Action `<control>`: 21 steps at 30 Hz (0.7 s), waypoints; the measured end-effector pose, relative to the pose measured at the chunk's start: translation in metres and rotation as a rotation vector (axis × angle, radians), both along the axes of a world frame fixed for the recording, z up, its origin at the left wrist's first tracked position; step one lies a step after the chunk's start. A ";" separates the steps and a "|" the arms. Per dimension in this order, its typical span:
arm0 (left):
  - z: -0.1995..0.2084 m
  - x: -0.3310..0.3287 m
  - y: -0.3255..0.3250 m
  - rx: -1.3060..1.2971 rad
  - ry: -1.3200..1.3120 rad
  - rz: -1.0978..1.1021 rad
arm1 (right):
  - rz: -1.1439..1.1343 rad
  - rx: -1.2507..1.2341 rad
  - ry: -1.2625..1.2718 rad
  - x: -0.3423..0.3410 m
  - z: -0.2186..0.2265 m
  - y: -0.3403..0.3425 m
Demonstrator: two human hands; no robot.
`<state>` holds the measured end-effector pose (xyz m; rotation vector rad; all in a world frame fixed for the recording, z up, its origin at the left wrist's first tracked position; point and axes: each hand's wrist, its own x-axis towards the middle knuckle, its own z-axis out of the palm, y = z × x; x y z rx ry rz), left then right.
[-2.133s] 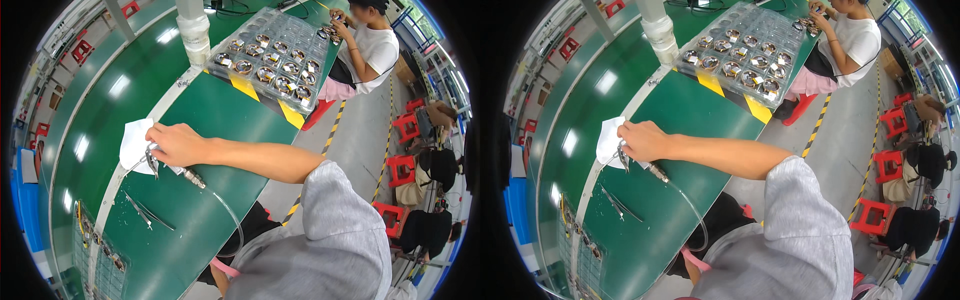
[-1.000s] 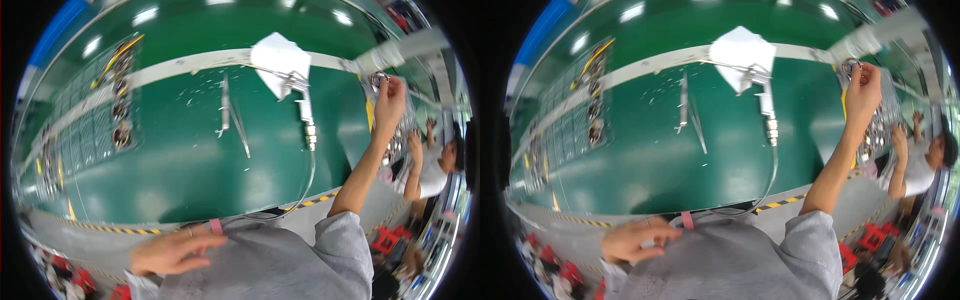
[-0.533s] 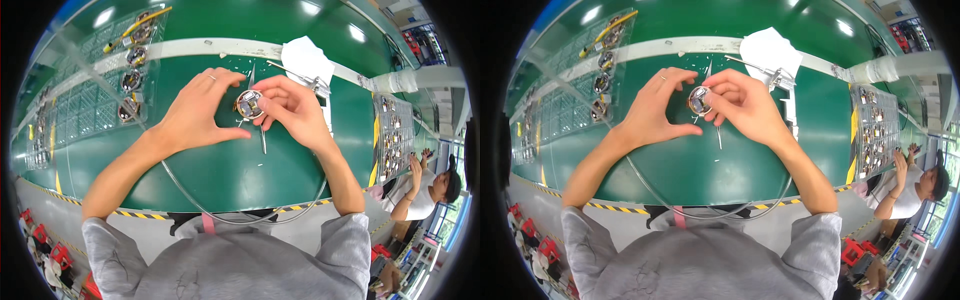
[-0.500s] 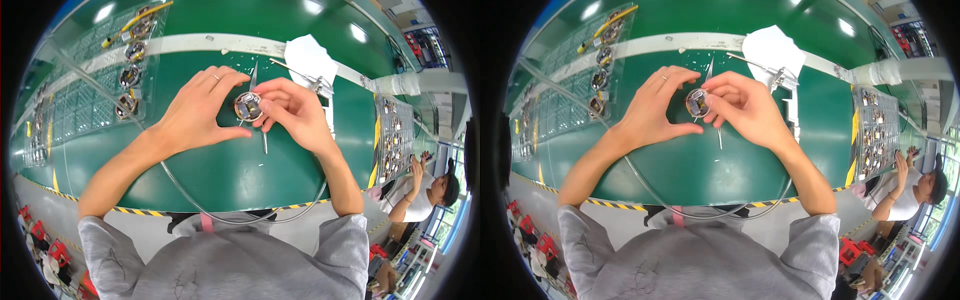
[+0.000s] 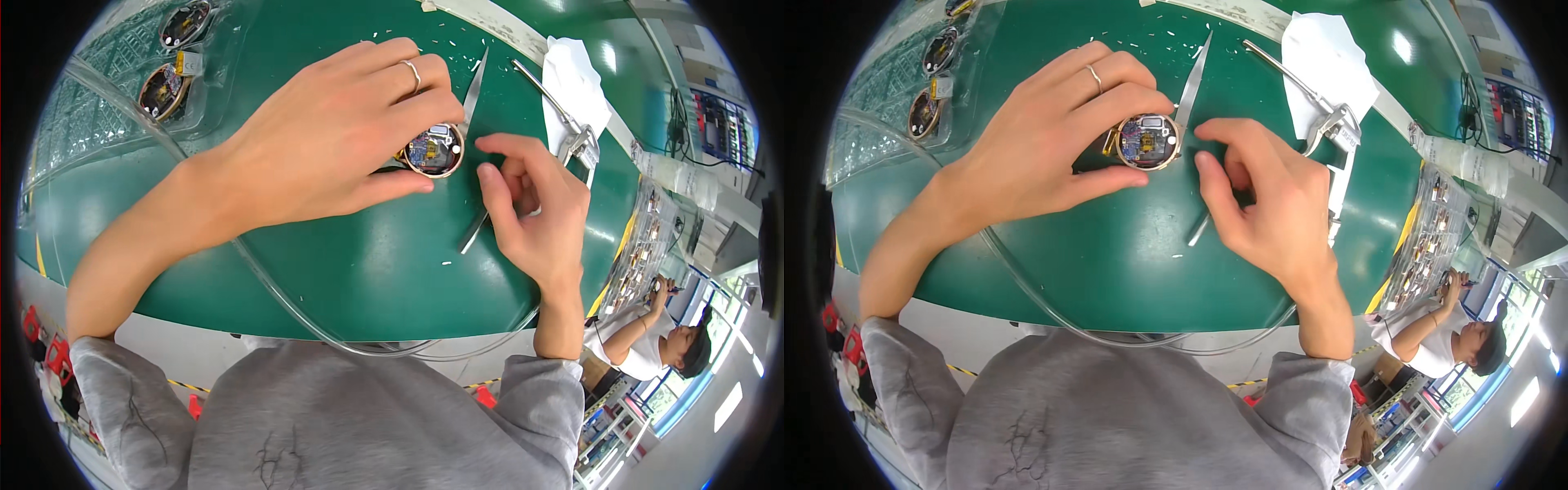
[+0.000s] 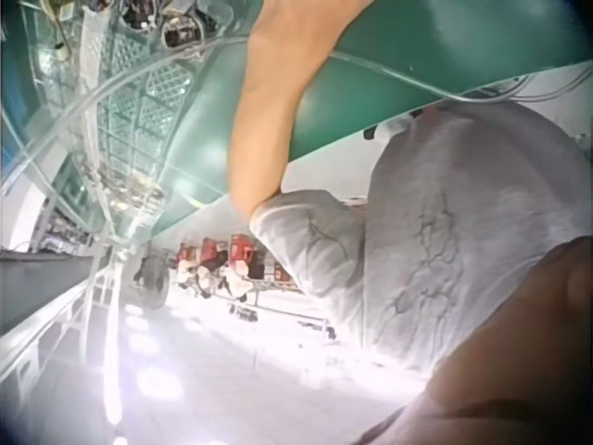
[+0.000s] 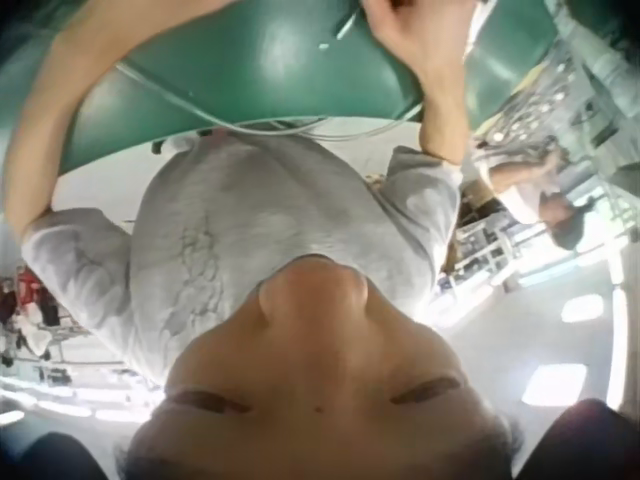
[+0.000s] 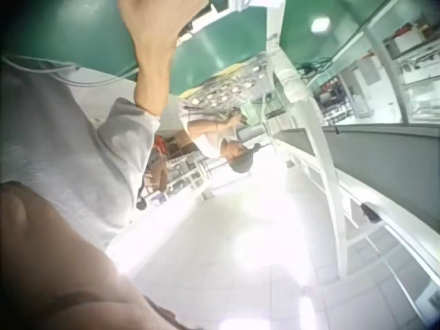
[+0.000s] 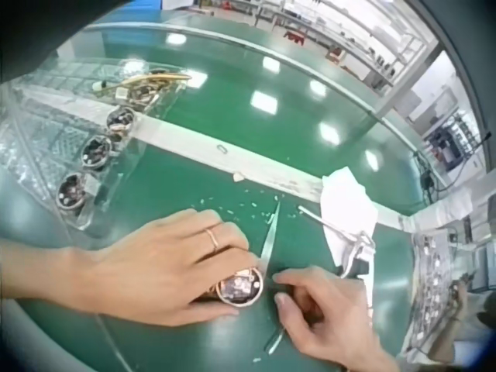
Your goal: Connecting and fitting a battery and circuit board into a circular electronic device casing using tweezers.
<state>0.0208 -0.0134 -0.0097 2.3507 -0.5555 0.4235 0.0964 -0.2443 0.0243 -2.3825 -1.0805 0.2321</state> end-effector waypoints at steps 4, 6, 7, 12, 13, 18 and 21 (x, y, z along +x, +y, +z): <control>-0.001 0.002 -0.004 0.000 -0.008 0.000 | 0.310 0.086 -0.146 0.021 0.003 -0.014; -0.002 0.002 -0.003 -0.018 -0.006 -0.002 | 0.359 0.052 -0.151 0.027 0.007 -0.016; -0.002 0.002 -0.003 -0.018 -0.007 -0.004 | 0.407 0.021 -0.154 0.028 0.009 -0.016; -0.002 0.001 -0.002 -0.053 0.019 -0.022 | 0.451 0.036 -0.174 0.027 0.019 -0.014; -0.002 0.001 -0.001 -0.052 0.018 -0.022 | 0.463 0.034 -0.148 0.027 0.020 -0.015; 0.001 0.000 0.001 -0.055 0.056 -0.057 | 0.493 0.000 0.043 0.035 0.018 -0.025; 0.002 0.001 0.002 -0.078 0.063 -0.073 | 0.296 0.184 0.377 0.026 0.015 -0.030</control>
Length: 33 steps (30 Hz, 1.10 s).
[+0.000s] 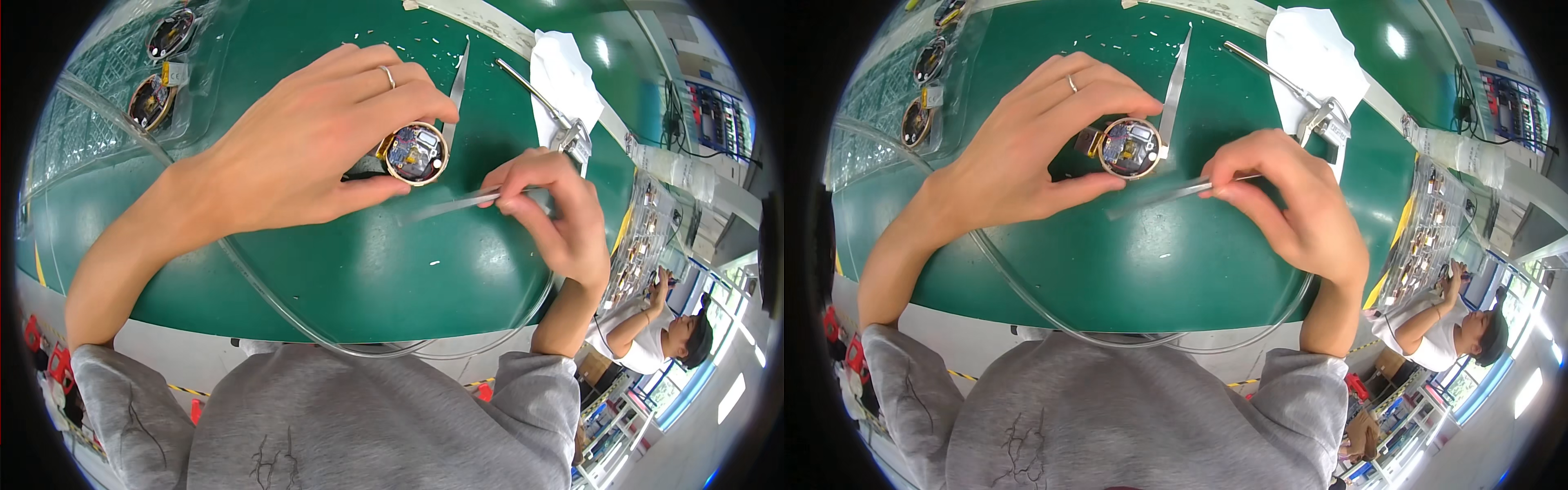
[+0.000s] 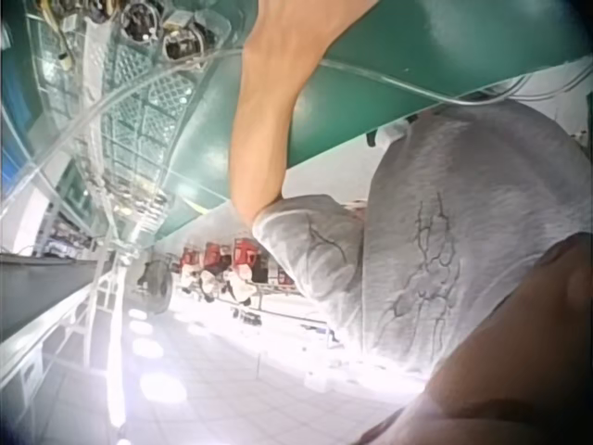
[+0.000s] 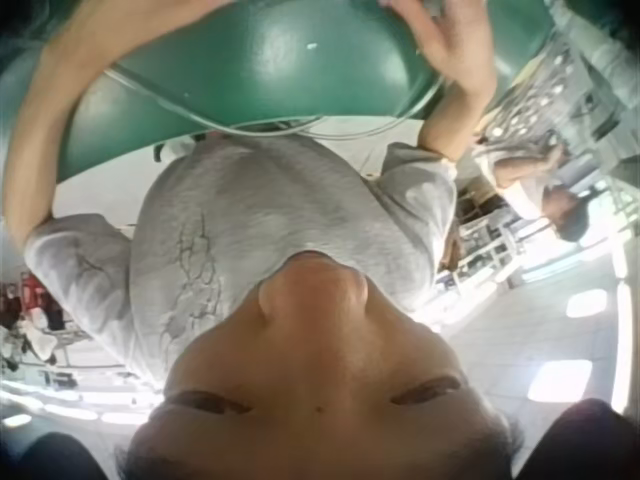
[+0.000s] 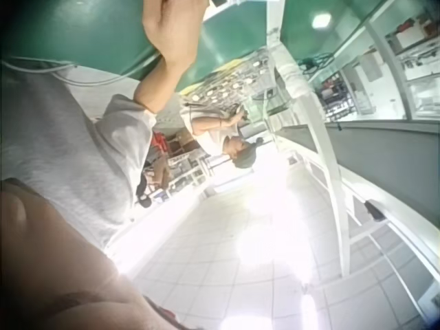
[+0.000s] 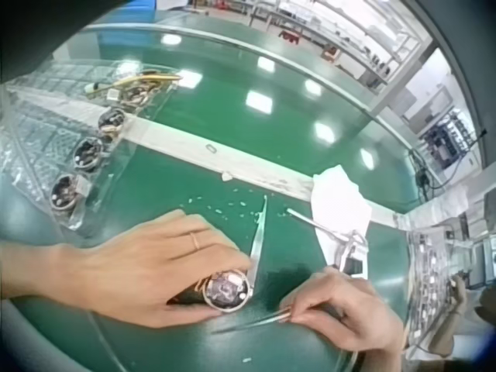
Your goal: Connecting and fitting a battery and circuit board into a circular electronic device casing using tweezers.
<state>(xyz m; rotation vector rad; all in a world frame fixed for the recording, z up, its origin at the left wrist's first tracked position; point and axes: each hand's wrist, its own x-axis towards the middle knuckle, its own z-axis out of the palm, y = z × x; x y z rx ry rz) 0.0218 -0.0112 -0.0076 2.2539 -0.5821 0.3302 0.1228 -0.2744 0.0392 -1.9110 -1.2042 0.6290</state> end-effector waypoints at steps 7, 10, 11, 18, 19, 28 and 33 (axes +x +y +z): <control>0.004 -0.003 -0.002 -0.125 0.094 0.027 | -0.060 0.172 0.360 0.018 0.008 -0.015; 0.004 -0.002 -0.003 -0.153 0.078 0.003 | -0.035 0.307 0.425 0.023 -0.003 -0.018; 0.004 -0.002 -0.003 -0.166 0.071 0.006 | -0.036 0.393 0.512 0.021 -0.005 -0.015; 0.012 -0.003 -0.008 -0.336 0.114 -0.046 | -0.473 0.230 0.714 -0.019 0.004 0.020; 0.012 -0.002 -0.008 -0.336 0.114 -0.052 | -0.427 0.129 0.722 -0.020 0.004 0.020; 0.012 -0.003 -0.011 -0.375 0.119 -0.034 | -0.363 0.125 0.527 -0.040 -0.013 0.025; 0.017 -0.006 -0.008 -0.440 0.225 0.019 | -0.438 0.154 0.451 -0.038 -0.012 0.026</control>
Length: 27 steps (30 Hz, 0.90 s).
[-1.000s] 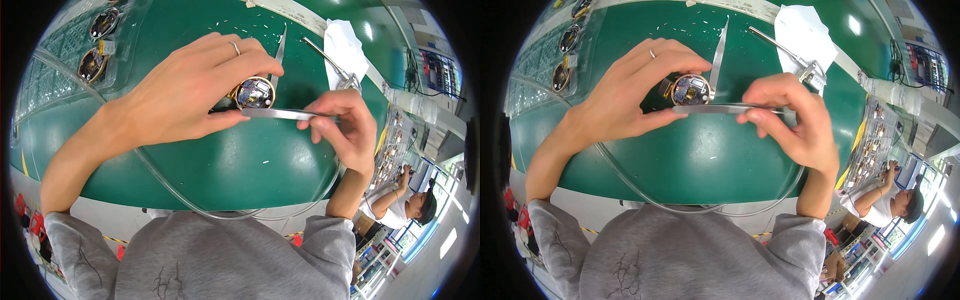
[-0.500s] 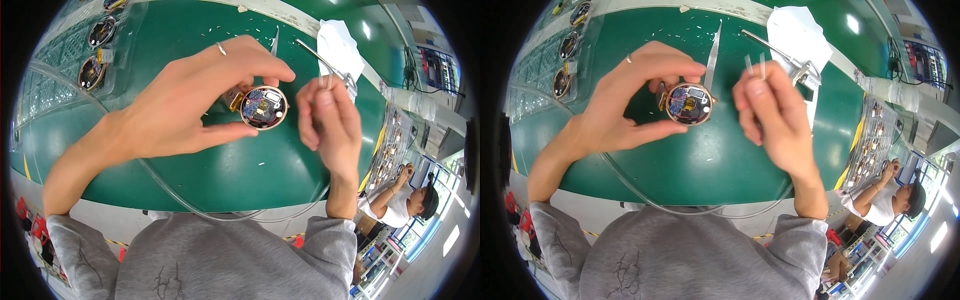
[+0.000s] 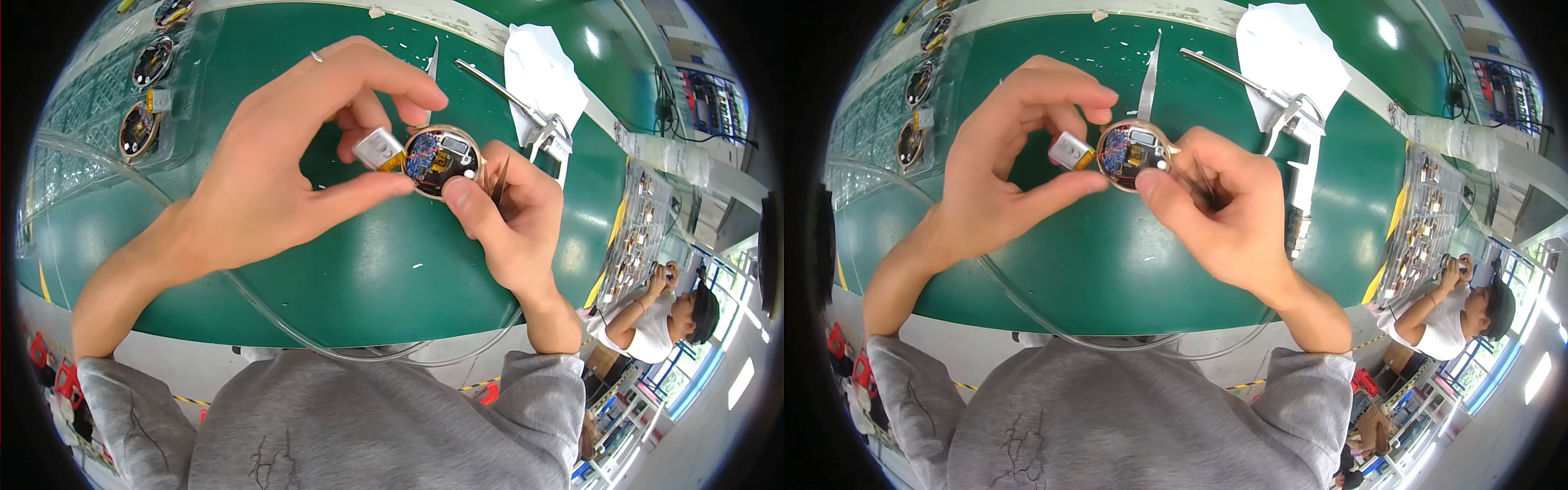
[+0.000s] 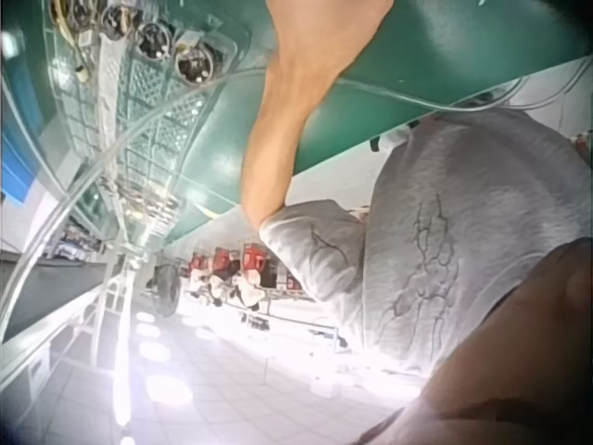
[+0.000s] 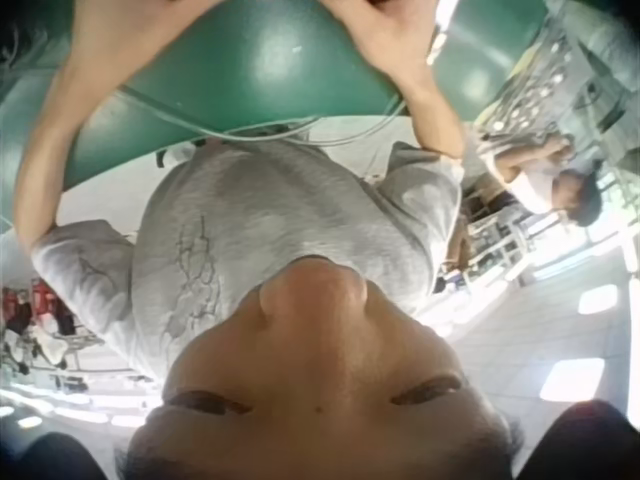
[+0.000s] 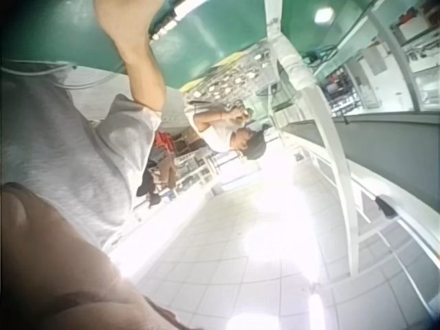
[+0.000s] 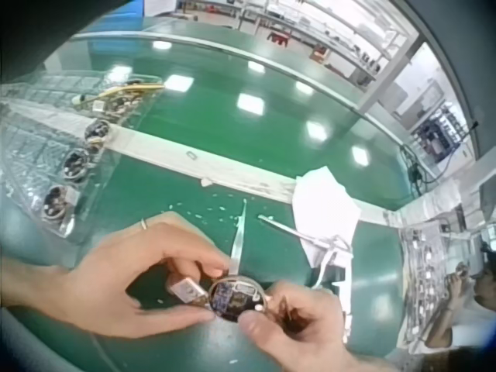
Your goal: Connecting and fitting a battery and circuit board into a circular electronic device casing using tweezers.
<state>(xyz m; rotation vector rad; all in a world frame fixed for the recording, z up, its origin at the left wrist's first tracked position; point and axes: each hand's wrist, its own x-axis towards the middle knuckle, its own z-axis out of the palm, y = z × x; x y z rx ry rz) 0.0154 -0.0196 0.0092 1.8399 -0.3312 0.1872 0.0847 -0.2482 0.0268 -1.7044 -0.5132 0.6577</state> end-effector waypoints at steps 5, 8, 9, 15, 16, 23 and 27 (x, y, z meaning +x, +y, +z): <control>0.000 -0.004 0.000 -0.042 0.062 -0.002 | -0.031 -0.015 -0.076 0.001 -0.002 0.000; 0.003 -0.007 -0.007 -0.079 0.158 0.032 | -0.006 -0.030 -0.205 0.000 -0.002 -0.001; 0.003 -0.008 -0.009 -0.094 0.203 0.052 | 0.006 -0.040 -0.259 -0.001 0.000 0.001; 0.010 -0.009 -0.016 -0.062 0.351 0.166 | 0.012 -0.033 -0.344 -0.005 -0.003 0.003; 0.011 -0.010 -0.016 -0.062 0.352 0.170 | 0.006 -0.027 -0.351 -0.006 -0.004 0.004; 0.008 -0.007 -0.020 -0.053 0.342 0.200 | -0.014 -0.068 -0.335 -0.011 -0.009 0.003; 0.009 -0.009 -0.020 -0.085 0.369 0.231 | -0.019 -0.064 -0.319 -0.013 -0.009 0.004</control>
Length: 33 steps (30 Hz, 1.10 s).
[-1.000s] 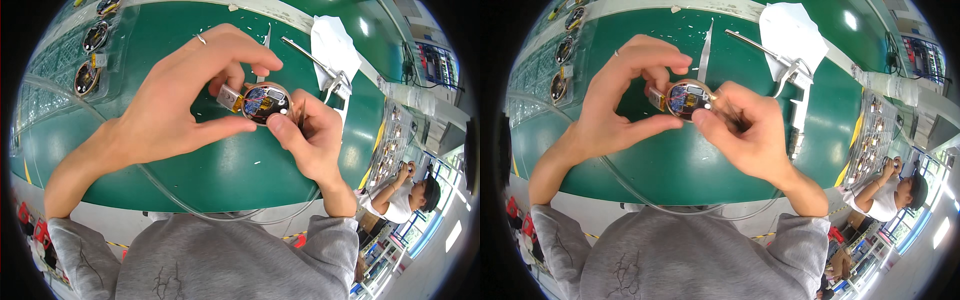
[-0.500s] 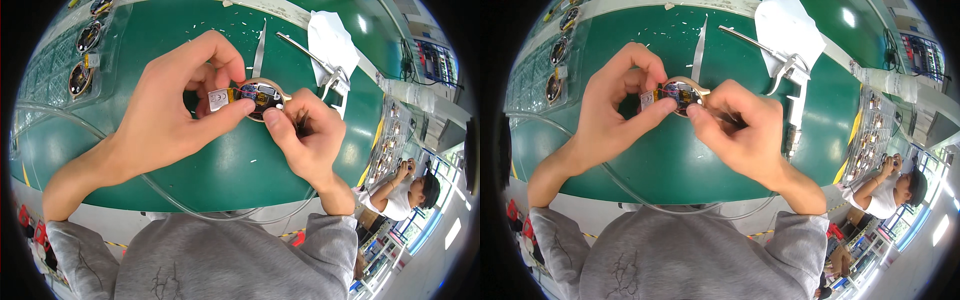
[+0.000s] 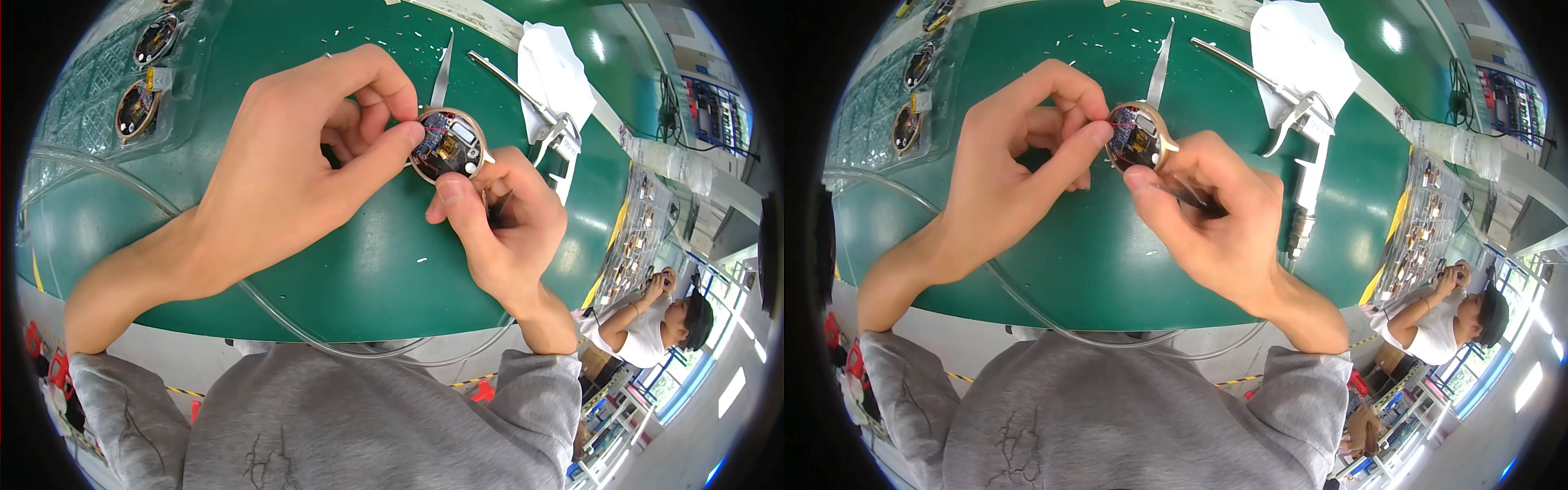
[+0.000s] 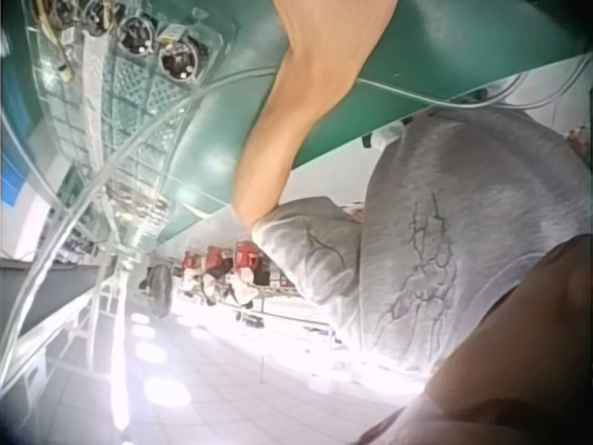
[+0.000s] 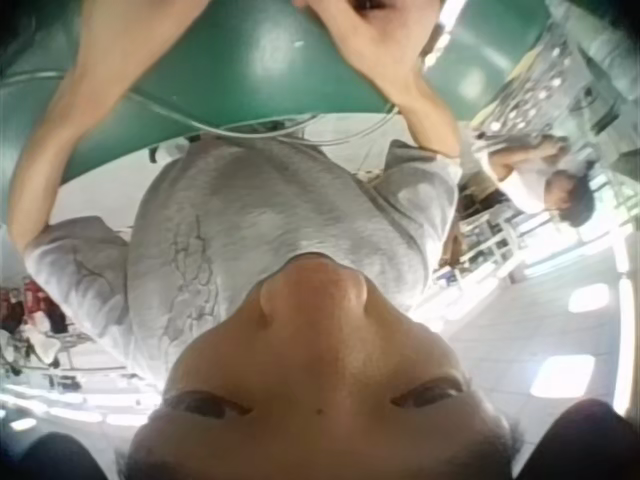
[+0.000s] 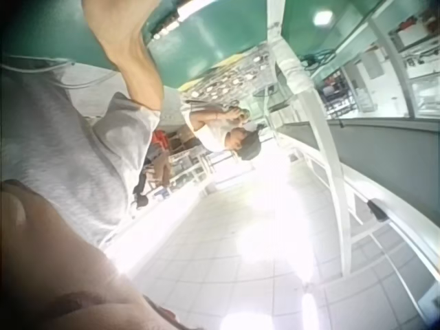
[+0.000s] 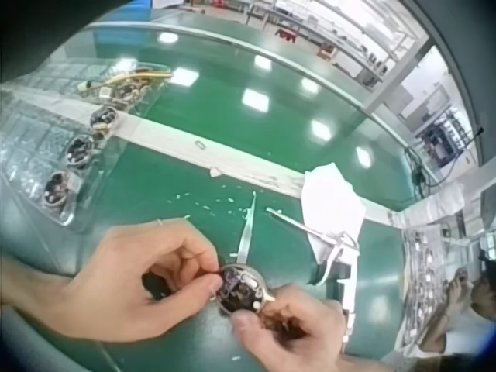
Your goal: Connecting and fitting a battery and circuit board into a circular electronic device casing using tweezers.
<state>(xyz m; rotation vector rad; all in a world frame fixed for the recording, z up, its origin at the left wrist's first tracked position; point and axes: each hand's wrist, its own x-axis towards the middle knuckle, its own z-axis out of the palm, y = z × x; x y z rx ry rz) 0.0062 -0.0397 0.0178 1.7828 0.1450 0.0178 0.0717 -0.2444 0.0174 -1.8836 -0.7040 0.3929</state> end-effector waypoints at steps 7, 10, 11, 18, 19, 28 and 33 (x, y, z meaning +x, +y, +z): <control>-0.005 -0.002 0.000 -0.125 -0.175 0.007 | 0.076 0.006 0.153 0.001 0.000 0.001; -0.012 0.000 0.003 -0.039 -0.294 -0.142 | 0.111 -0.018 0.140 0.000 0.005 0.003; -0.013 -0.001 0.003 -0.019 -0.331 -0.156 | 0.140 -0.046 0.174 0.001 0.008 0.002; -0.015 -0.002 0.005 0.061 -0.484 -0.213 | 0.191 -0.062 0.194 0.005 0.012 0.000; -0.016 -0.002 0.005 0.059 -0.483 -0.215 | 0.200 -0.044 0.194 0.006 0.011 -0.001; -0.018 -0.001 0.001 0.116 -0.557 -0.167 | 0.196 0.033 0.178 0.009 -0.002 -0.005; -0.013 -0.001 0.002 0.300 -0.568 -0.072 | 0.188 0.115 0.228 0.005 0.002 -0.002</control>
